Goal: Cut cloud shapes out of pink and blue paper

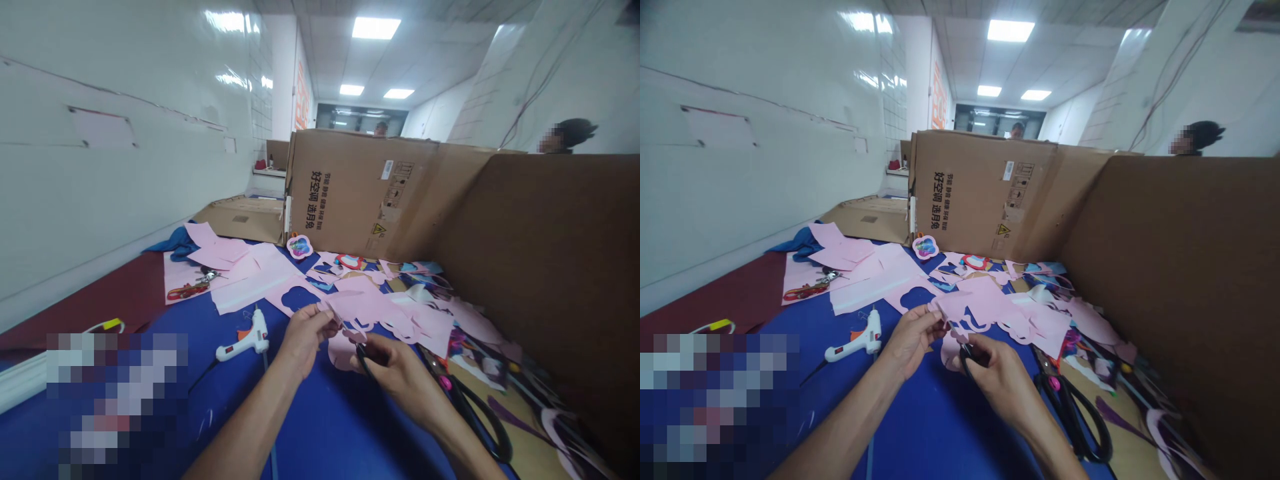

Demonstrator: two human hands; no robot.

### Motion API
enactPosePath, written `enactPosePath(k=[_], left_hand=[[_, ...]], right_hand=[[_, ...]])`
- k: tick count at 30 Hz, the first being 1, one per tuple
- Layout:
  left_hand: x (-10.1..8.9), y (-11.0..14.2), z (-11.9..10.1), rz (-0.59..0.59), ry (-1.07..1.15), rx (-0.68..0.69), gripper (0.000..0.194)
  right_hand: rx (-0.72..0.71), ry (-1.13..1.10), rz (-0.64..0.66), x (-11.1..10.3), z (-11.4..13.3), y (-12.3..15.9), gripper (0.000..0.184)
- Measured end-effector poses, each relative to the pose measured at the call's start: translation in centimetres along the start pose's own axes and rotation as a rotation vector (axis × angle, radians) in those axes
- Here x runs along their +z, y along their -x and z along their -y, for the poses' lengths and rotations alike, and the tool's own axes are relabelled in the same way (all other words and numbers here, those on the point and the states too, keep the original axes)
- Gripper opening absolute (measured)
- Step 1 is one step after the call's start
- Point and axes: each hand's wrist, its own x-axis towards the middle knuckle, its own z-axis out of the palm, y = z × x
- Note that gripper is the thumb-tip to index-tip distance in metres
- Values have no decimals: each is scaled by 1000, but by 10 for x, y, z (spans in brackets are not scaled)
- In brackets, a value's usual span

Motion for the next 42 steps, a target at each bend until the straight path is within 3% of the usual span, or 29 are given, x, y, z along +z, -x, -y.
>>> enactPosePath(k=[12,32,42], left_hand=[[11,5,-1,12,109,-30,33],[8,4,2,4,109,-26,38],[1,0,-1,24,-83,27,26]], right_hand=[[16,13,-22,1,4,1,29],[2,-76,19,1,5,1,25],[8,-52,37,-2,3,2,28]])
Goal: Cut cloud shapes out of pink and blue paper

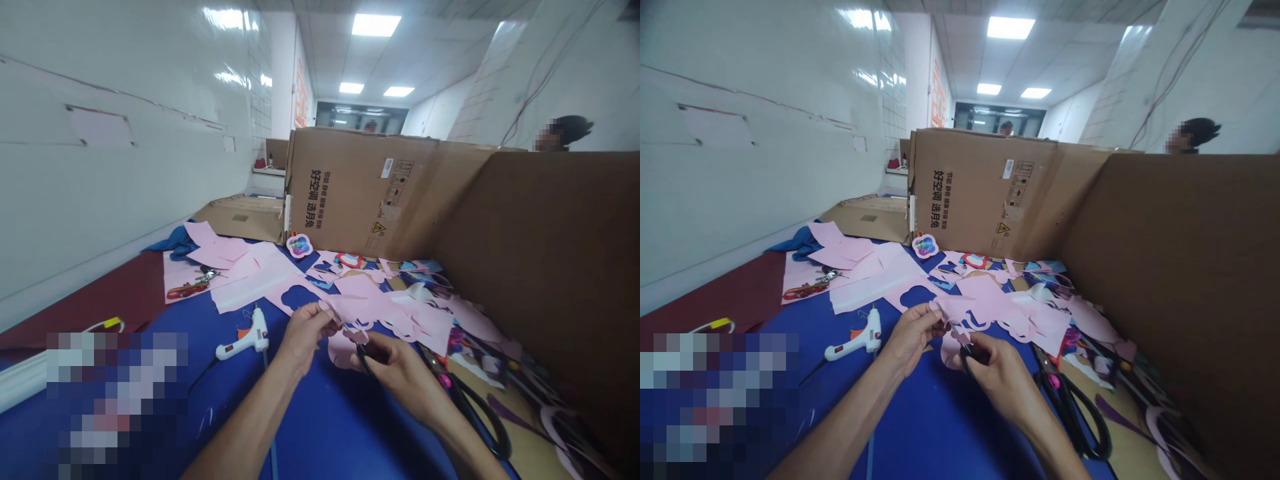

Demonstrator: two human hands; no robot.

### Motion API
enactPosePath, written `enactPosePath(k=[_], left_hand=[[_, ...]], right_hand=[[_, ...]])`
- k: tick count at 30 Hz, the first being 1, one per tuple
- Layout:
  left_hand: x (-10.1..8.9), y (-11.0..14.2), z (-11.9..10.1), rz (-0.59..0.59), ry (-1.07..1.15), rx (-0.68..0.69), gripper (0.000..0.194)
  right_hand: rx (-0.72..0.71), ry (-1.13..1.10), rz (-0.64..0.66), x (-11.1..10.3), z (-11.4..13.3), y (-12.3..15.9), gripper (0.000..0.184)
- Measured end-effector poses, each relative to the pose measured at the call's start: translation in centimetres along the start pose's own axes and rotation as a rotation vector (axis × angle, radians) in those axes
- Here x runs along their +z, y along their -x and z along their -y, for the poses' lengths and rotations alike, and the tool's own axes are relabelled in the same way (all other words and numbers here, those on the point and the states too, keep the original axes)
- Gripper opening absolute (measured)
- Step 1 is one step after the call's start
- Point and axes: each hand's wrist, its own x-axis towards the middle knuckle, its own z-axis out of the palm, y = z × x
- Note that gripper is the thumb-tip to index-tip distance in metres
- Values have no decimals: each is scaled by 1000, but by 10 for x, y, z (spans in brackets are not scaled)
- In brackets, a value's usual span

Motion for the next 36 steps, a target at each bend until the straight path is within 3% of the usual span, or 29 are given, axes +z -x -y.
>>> enactPosePath(k=[11,21,36], left_hand=[[3,1,-1,-4,25,9,26],[1,0,1,2,24,5,28],[-6,-3,-6,63,-198,20,21]], right_hand=[[17,140,-63,1,0,-1,25],[-5,2,-12,2,0,-1,27],[23,-1,4,-2,4,1,30]])
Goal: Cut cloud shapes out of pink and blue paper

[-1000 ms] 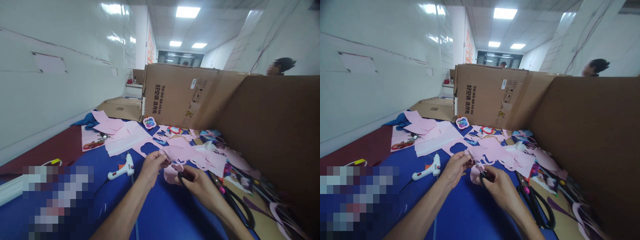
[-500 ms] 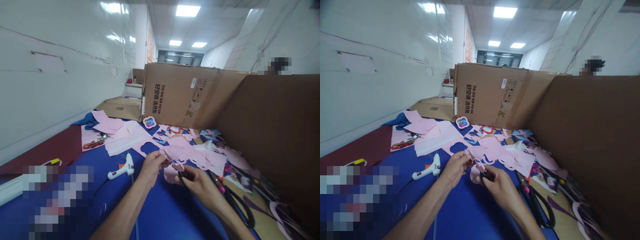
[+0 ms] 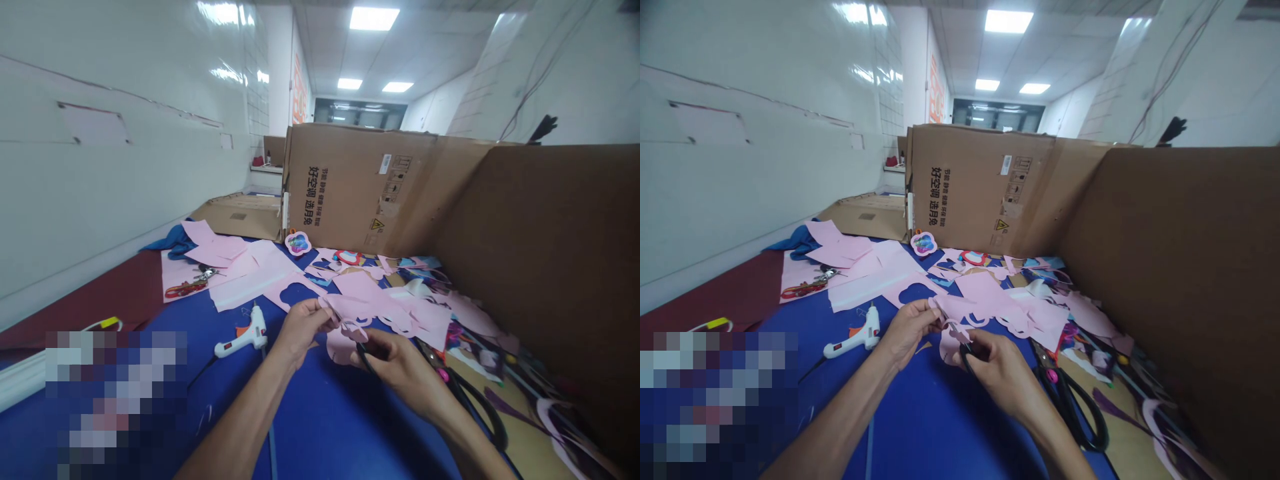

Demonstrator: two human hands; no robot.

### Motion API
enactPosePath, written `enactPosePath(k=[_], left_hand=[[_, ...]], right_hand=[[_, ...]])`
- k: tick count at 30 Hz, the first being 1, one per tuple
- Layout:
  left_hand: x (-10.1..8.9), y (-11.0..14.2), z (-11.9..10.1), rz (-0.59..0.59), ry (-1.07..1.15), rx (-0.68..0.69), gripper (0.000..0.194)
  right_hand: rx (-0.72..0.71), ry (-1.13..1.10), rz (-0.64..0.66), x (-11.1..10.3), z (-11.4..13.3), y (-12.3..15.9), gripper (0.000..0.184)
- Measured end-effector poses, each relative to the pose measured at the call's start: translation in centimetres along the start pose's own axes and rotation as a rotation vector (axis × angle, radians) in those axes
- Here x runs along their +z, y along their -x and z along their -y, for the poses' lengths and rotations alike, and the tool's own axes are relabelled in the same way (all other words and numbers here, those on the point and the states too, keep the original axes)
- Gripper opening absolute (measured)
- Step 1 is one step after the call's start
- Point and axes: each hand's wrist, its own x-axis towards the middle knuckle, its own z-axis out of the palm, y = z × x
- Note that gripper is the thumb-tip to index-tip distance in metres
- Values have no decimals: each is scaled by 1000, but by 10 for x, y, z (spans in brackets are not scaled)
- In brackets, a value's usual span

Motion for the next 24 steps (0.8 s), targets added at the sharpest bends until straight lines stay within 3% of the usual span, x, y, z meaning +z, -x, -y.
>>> enactPosePath(k=[8,24], left_hand=[[-7,-2,-4,57,-85,42,16],[-14,-3,-7,146,-135,-5,12]], right_hand=[[-22,72,8,-4,-5,1,26],[-25,83,46,-5,-7,2,27]])
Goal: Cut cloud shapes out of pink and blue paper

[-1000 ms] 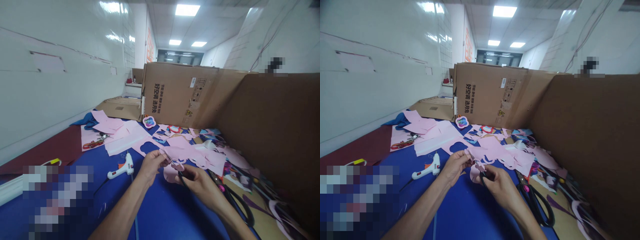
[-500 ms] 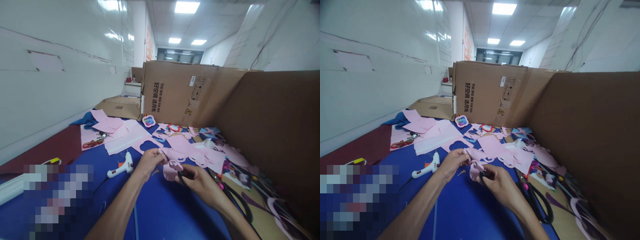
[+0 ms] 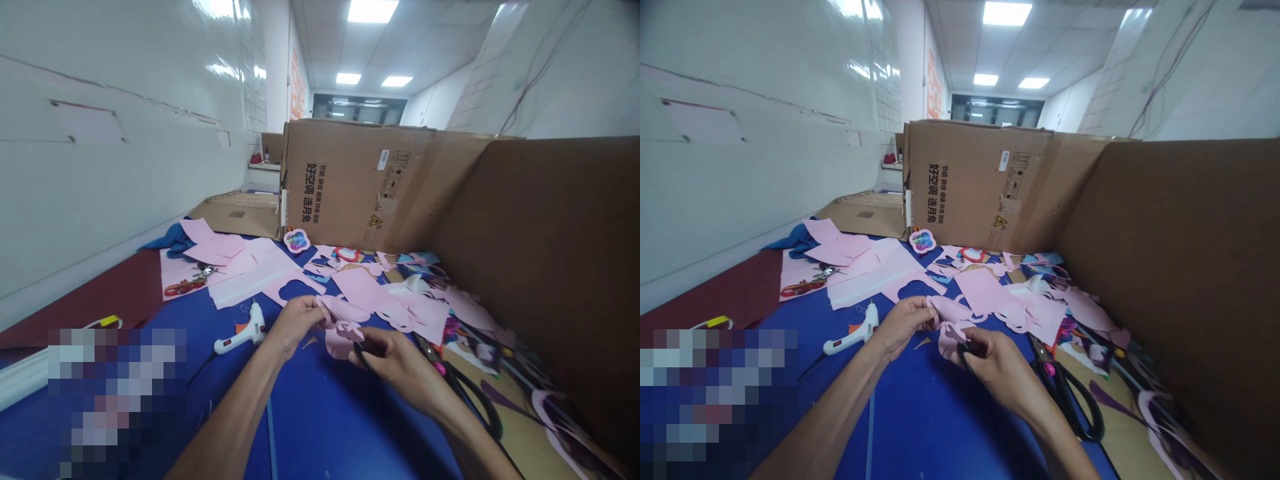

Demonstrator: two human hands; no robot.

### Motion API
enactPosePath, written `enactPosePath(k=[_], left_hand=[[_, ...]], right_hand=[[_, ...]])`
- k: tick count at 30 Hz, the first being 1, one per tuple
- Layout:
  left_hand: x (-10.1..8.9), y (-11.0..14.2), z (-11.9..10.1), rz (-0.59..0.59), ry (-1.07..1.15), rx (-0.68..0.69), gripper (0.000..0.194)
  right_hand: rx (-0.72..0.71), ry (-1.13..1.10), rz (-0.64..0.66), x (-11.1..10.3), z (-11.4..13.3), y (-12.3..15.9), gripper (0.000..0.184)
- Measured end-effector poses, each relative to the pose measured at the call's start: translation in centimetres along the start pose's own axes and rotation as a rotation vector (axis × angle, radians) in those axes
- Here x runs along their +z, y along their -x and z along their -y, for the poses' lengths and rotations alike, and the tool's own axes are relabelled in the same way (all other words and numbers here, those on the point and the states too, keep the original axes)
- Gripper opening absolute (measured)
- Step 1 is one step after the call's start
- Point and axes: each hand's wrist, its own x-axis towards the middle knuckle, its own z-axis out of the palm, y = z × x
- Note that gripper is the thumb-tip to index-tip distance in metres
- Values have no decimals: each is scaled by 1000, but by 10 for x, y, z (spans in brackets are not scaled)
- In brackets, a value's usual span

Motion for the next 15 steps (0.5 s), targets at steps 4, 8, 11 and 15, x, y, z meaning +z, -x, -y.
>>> enactPosePath(k=[4,8,11,15], left_hand=[[-2,-1,0,21,-15,5,11],[-2,1,-2,25,2,-11,12],[-1,2,-2,5,12,-23,13],[4,0,3,-44,85,-32,22]], right_hand=[[2,12,-1,0,0,0,29],[14,-10,19,0,3,1,32],[17,-22,20,1,3,1,33],[13,-12,-16,0,0,-1,34]])
